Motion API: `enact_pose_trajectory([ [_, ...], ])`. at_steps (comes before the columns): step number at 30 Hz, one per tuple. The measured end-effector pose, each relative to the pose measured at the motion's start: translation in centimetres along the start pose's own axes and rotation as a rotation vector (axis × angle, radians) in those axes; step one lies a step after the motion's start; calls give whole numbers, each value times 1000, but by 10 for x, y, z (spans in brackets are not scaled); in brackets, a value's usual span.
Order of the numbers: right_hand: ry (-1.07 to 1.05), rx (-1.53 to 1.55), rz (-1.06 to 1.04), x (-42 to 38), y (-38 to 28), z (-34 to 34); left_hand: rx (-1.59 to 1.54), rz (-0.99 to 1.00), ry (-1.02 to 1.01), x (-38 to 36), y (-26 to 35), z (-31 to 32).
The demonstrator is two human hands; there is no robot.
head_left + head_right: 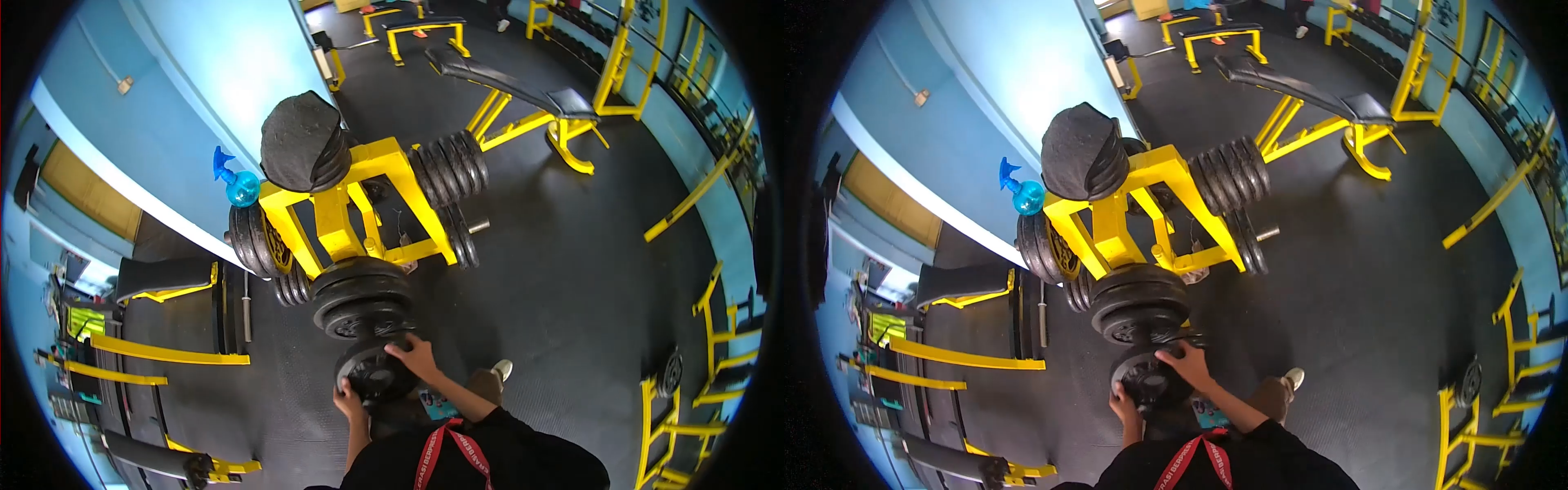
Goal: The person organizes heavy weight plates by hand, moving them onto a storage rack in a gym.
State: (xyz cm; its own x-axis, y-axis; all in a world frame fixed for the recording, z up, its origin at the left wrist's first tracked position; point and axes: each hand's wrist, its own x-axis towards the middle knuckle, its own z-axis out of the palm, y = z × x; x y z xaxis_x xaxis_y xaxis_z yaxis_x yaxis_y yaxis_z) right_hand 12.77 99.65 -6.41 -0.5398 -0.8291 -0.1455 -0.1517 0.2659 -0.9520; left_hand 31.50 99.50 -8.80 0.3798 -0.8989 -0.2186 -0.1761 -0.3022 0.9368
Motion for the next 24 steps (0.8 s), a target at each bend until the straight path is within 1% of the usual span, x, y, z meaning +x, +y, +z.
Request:
enact_pose_trajectory([
  [1,-71,-74,-8,0,0,-12,-40,-53,66,-18,2,4],
  [2,-100,-74,-31,5,0,-27,-56,-50,99,-35,4,13],
  [4,-241,-10,-25,1,2,-65,-59,-34,146,-83,12,26],
  [5,-209,66,-79,0,5,-87,-103,-9,167,-100,3,36],
  [6,-239,70,-88,-1,1,-114,-106,-10,199,-123,9,52],
  [8,-202,25,-35,-2,-9,-176,55,56,205,-165,31,79],
  [9,-198,22,6,0,-6,-203,167,34,143,-181,35,92],
  [10,-196,17,9,4,2,-226,98,28,135,-204,58,116],
  [12,-102,-80,59,20,21,-271,54,-9,37,-232,72,155],
  [13,-91,-116,119,29,23,-294,45,-14,23,-243,75,177],
  [14,-76,-121,117,37,34,-311,12,14,-11,-251,79,200],
  [16,98,-28,117,65,51,-342,-36,55,-51,-252,82,249],
  [18,112,-58,145,96,57,-381,83,117,-131,-245,78,296],
  [19,111,-86,173,113,58,-399,77,115,-123,-245,80,320],
  [20,99,-89,155,132,63,-412,91,151,-139,-240,84,349],
  [22,220,-25,109,179,77,-439,70,205,-137,-230,100,409],
  [23,218,-29,68,209,88,-455,50,215,-168,-227,111,440],
  [24,265,-32,52,238,98,-470,35,223,-203,-221,119,473],
])
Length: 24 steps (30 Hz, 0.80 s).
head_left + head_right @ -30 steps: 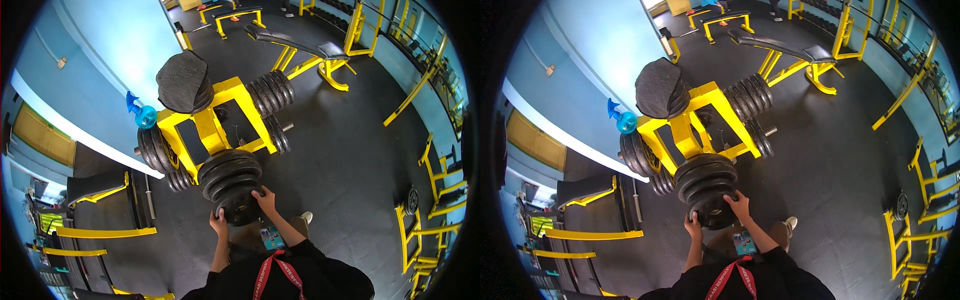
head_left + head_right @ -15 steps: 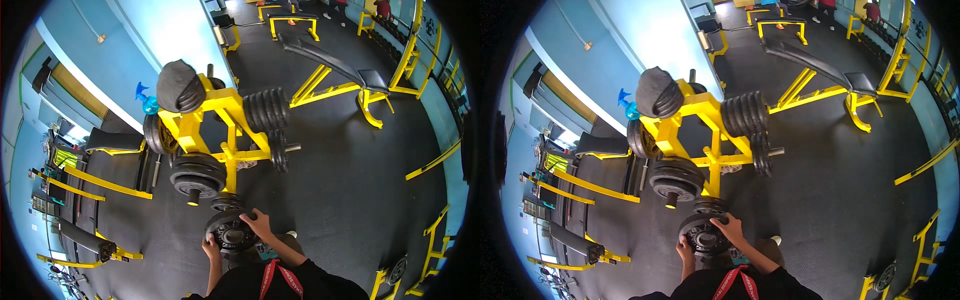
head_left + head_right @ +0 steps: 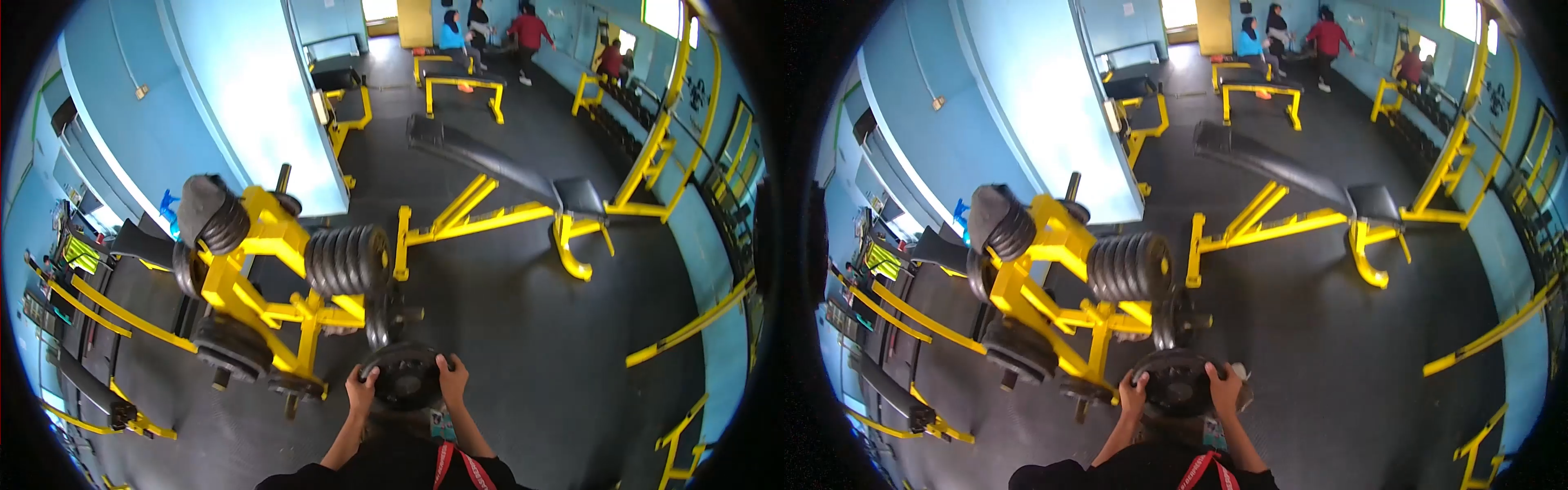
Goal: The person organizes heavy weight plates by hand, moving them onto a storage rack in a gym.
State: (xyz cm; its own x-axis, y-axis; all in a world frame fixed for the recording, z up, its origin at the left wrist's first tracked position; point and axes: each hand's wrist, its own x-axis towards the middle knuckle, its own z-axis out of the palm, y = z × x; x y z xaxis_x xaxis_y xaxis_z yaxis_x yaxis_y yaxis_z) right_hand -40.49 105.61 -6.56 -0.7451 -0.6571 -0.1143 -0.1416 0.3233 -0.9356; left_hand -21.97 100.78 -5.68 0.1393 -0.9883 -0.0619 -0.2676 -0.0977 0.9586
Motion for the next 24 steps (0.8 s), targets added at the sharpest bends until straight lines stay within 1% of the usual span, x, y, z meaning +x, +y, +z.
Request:
enact_pose_trajectory([
  [1,49,5,-2,32,-4,-2,-68,52,-47,16,10,30],
  [2,52,3,-17,66,-11,-4,-81,59,-44,36,21,55],
  [4,10,-82,-36,124,-49,-33,-84,9,-110,56,66,109],
  [5,29,-138,-34,155,-50,-37,-83,-11,-121,69,77,134],
  [6,2,-159,-26,182,-61,-43,-81,-41,-105,82,88,157],
  [8,-38,-57,30,239,-81,-46,-142,24,-59,109,110,201],
  [9,-72,-53,23,265,-79,-42,-134,21,-25,121,117,216],
  [11,6,-27,48,319,-66,-23,34,-33,9,153,130,243],
  [14,-108,-28,67,400,-65,7,74,-63,105,202,159,281],
  [15,-155,-44,56,422,-75,17,71,-71,159,220,160,295],
  [17,-338,118,103,461,-103,41,26,-123,241,254,158,315],
  [18,-391,104,86,481,-110,53,-18,-153,277,269,159,325],
  [20,-505,-46,31,521,-133,87,-16,-180,388,298,160,342],
  [21,-562,-95,-38,542,-134,108,17,-174,483,310,154,349],
  [22,-609,-78,-49,562,-137,134,55,-173,571,327,148,352],
  [24,-790,-140,-86,580,-161,156,-2,-262,640,344,179,347],
])
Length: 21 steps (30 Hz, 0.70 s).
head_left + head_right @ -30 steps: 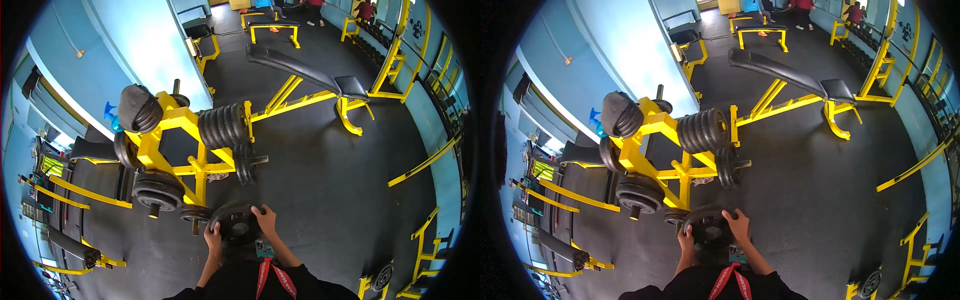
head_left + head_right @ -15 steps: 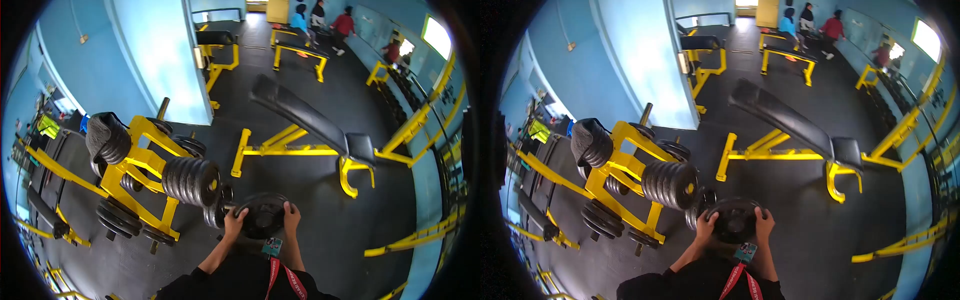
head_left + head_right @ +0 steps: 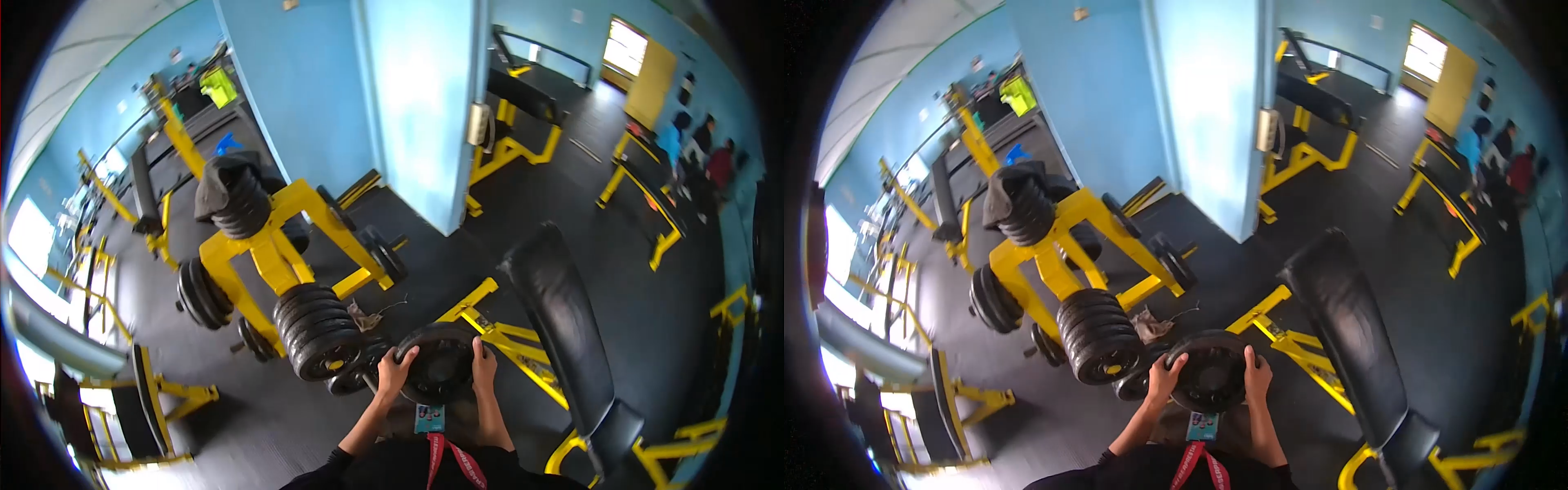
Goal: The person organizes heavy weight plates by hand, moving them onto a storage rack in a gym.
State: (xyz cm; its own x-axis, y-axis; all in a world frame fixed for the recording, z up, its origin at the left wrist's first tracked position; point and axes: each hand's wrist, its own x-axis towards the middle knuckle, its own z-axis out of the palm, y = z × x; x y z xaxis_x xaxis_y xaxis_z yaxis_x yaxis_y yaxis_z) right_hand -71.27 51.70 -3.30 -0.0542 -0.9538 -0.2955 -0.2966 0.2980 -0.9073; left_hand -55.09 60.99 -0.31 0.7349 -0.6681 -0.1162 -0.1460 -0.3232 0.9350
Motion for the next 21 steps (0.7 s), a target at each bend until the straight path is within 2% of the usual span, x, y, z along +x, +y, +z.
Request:
enact_pose_trajectory([
  [1,62,-22,-31,23,7,12,36,-33,9,7,11,1],
  [2,13,-51,-39,37,-6,16,69,-68,16,14,17,3],
  [3,-108,-56,-27,51,-26,22,83,-45,53,23,14,6],
  [4,-226,-59,-5,65,-41,32,106,88,133,33,26,5],
  [8,-493,-102,15,115,-72,74,112,-50,186,80,28,4],
  [11,-479,-131,-22,139,-92,105,72,-8,251,126,43,1],
  [14,-596,-122,1,170,-114,133,76,68,297,168,47,1],
  [18,-557,-79,-34,213,-108,163,203,36,210,217,68,-1],
  [21,-564,-107,33,243,-123,179,197,142,201,255,85,4],
])
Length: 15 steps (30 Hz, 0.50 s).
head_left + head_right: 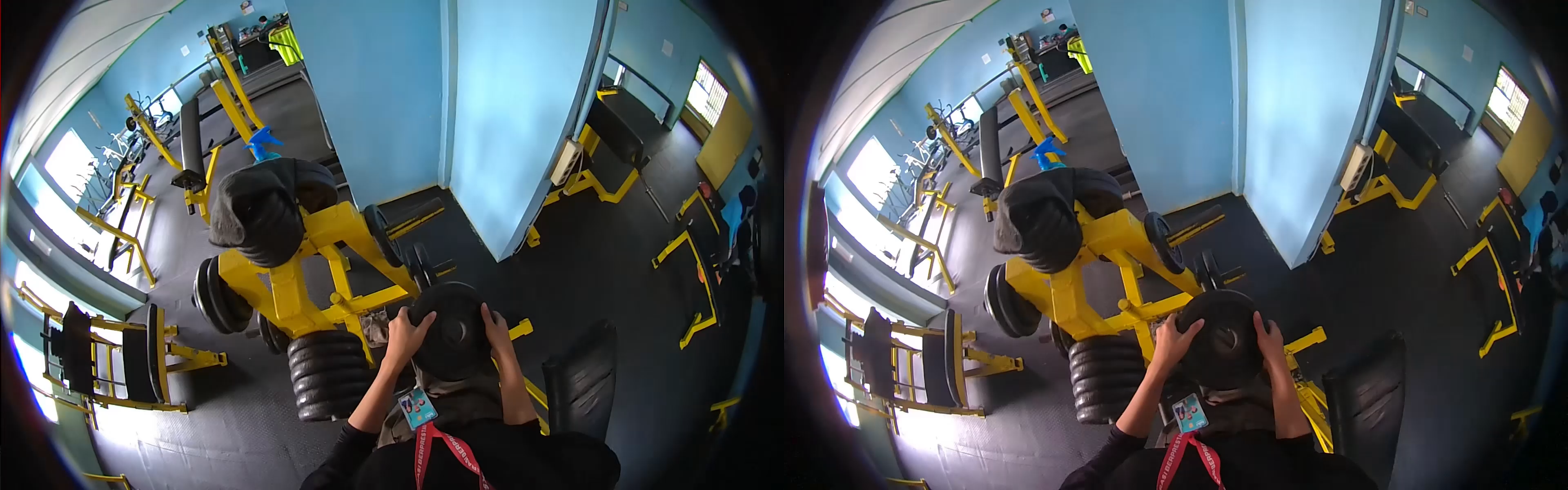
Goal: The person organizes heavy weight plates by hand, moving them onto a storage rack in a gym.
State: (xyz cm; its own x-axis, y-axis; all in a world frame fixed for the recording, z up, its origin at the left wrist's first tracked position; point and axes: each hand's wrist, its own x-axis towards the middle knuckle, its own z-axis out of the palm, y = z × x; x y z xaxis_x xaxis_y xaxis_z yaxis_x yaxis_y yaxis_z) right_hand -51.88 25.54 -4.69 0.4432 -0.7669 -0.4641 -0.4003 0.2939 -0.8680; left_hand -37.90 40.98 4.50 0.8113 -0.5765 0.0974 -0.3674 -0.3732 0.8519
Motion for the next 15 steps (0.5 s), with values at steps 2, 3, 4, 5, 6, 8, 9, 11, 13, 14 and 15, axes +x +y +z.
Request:
enact_pose_trajectory([
  [2,33,6,-25,23,-11,-4,-25,-45,-49,23,7,6],
  [3,46,7,-38,35,-18,-3,-43,-86,-85,31,10,9],
  [4,-2,46,-56,31,-45,-4,-50,-91,-82,39,10,13],
  [5,-7,38,-61,38,-58,-6,-75,-117,-90,49,10,18],
  [6,-38,36,-49,49,-70,-7,-97,-141,-95,61,10,23],
  [8,-64,69,-43,92,-77,-5,-120,-126,-51,86,6,37],
  [9,-67,80,-52,109,-85,0,-145,-115,-25,103,5,45],
  [11,-37,52,-66,147,-101,4,-120,-119,-44,143,1,59],
  [13,-39,80,-62,179,-128,13,-122,-243,-112,182,6,67],
  [14,-46,90,-53,192,-135,14,-94,-269,-137,202,-1,75],
  [15,-40,101,-20,211,-136,15,-76,-286,-161,218,1,81],
])
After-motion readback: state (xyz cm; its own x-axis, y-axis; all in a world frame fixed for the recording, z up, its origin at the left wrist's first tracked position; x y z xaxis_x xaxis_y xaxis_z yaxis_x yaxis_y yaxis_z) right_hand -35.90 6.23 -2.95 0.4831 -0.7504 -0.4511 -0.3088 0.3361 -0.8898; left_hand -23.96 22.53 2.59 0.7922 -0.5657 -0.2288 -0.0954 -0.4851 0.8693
